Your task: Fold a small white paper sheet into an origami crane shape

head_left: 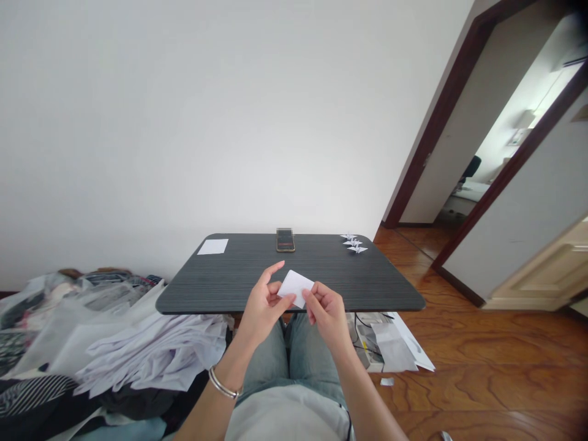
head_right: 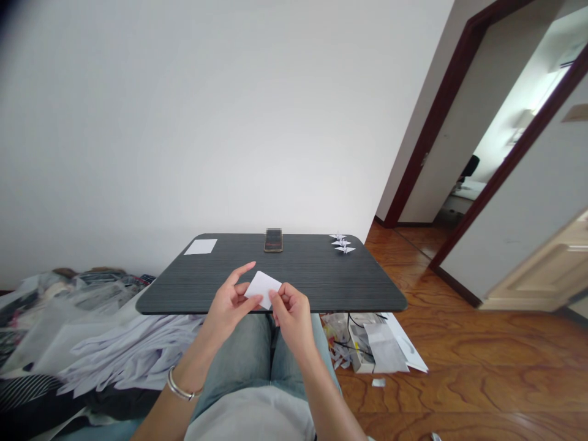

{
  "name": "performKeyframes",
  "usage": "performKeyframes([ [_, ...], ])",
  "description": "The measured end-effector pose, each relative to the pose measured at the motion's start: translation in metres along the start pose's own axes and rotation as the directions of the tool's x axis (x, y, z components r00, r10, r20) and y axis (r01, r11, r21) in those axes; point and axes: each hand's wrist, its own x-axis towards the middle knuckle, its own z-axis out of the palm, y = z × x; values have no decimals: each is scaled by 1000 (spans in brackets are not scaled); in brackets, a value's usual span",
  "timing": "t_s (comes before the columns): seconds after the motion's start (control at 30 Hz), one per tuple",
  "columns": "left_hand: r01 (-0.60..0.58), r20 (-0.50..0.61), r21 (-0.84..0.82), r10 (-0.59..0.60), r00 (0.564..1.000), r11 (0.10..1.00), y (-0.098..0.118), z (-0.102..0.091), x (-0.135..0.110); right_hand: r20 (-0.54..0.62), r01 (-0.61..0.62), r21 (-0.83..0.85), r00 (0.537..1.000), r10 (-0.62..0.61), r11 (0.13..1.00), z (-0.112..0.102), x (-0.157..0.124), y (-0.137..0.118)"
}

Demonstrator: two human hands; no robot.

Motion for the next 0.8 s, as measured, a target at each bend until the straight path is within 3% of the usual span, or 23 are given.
performKeyframes([
  [0.5,110,77,52,-113,991,993,5,-13,1,-8,4,-29,1000,-4,1000,-3,5,5],
  [0.67,126,151,-1,-124,981,992,12,-16,-4,-15,11,-45,1000,-12,999,-5,6,7],
  [0.8,124,127,-47,-117,985,991,12,-16,-6,-12,7,-37,1000,-7,999,-5,6,7],
])
